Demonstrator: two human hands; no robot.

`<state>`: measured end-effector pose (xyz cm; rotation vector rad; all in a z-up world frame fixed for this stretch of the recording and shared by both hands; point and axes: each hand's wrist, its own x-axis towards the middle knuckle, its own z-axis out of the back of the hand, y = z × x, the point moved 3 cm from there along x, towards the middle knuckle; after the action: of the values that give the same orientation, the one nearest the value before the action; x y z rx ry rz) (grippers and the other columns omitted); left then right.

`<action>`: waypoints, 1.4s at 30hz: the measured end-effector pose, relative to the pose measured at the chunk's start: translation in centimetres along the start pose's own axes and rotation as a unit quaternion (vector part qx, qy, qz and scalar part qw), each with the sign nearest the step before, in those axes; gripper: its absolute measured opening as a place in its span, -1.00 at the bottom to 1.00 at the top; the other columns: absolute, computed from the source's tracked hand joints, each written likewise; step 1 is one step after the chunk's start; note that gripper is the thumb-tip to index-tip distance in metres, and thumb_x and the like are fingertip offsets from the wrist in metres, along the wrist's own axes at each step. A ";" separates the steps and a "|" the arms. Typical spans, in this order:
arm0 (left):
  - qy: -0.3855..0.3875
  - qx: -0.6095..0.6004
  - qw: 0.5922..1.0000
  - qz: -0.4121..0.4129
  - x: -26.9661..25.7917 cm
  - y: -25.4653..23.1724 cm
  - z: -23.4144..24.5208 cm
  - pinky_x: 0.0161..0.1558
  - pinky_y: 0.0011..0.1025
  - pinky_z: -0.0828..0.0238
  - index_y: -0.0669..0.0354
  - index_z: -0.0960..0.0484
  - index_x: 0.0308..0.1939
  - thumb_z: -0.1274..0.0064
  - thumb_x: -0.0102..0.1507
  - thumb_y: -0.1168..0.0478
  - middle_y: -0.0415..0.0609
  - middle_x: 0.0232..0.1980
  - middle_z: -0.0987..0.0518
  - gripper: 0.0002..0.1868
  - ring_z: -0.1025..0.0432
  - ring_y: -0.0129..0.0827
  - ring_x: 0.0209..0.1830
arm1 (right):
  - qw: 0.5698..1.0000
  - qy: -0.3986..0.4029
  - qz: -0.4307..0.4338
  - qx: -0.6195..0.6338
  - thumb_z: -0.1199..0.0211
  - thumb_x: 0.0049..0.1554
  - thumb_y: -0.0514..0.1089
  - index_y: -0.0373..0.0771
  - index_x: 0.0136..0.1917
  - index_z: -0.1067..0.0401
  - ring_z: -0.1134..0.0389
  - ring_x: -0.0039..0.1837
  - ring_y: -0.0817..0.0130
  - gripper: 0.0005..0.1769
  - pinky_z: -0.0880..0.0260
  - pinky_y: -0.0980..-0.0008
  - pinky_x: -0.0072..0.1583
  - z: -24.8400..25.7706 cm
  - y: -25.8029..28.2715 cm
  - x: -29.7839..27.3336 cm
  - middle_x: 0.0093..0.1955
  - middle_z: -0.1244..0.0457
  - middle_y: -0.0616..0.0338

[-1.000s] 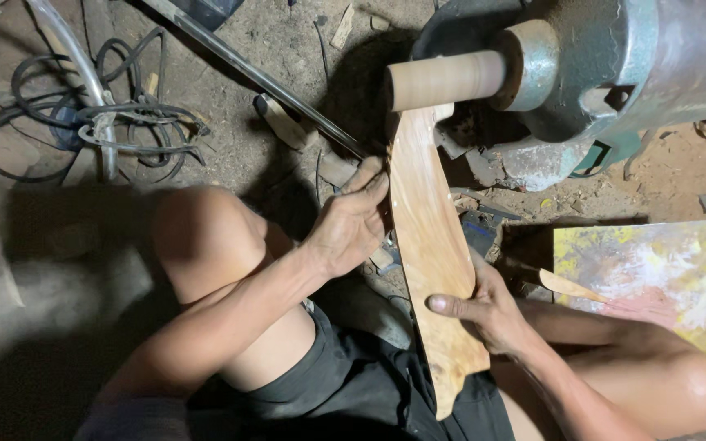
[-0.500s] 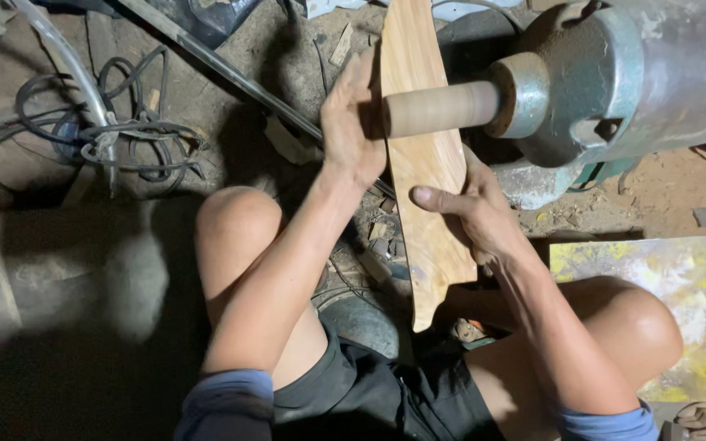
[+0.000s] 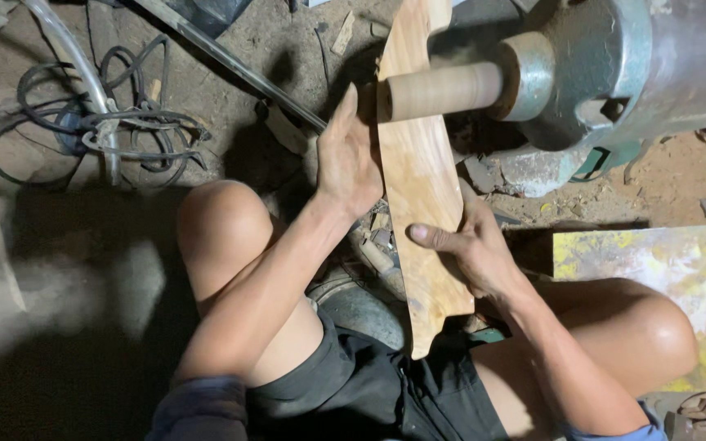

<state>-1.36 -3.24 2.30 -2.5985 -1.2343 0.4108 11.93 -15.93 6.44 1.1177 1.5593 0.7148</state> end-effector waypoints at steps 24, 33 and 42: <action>-0.053 0.020 0.998 0.020 -0.1 1.6 1.6 0.38 -0.18 -0.34 0.19 -0.44 0.33 0.17 0.44 0.08 0.03 0.29 -0.53 -0.57 -0.43 -0.24 0.30 | 1.000 -0.003 -0.018 -0.021 -0.39 -0.02 -0.39 -0.40 0.57 -0.08 -0.33 0.35 0.24 -0.05 -0.33 0.26 0.33 1.5 -1.0 -0.4 0.38 -0.29 -0.09; -0.034 0.033 0.992 0.120 -6.3 1.6 0.5 0.38 -0.18 -0.30 0.03 -0.29 0.45 0.19 0.51 0.09 -0.07 0.30 -0.51 -0.57 -0.40 -0.31 0.33 | 0.998 -0.005 -0.062 0.028 -0.45 -0.07 -0.37 -0.39 0.56 -0.06 -0.30 0.37 0.28 0.00 -0.33 0.26 0.34 2.1 -5.7 -5.5 0.39 -0.27 -0.03; -0.020 0.027 0.990 0.140 -9.1 1.9 0.5 0.51 -0.30 -0.17 0.07 -0.28 0.47 0.21 0.50 0.18 -0.14 0.40 -0.45 -0.56 -0.32 -0.38 0.43 | 0.996 0.029 -0.088 -0.002 -0.46 -0.04 -0.31 -0.39 0.54 -0.11 -0.27 0.38 0.34 -0.05 -0.31 0.29 0.33 2.7 -7.3 -7.8 0.39 -0.27 0.01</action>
<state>-5.70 -11.52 2.62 -2.7347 -0.8555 0.5418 12.57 -26.23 2.41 0.9498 1.6804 0.6355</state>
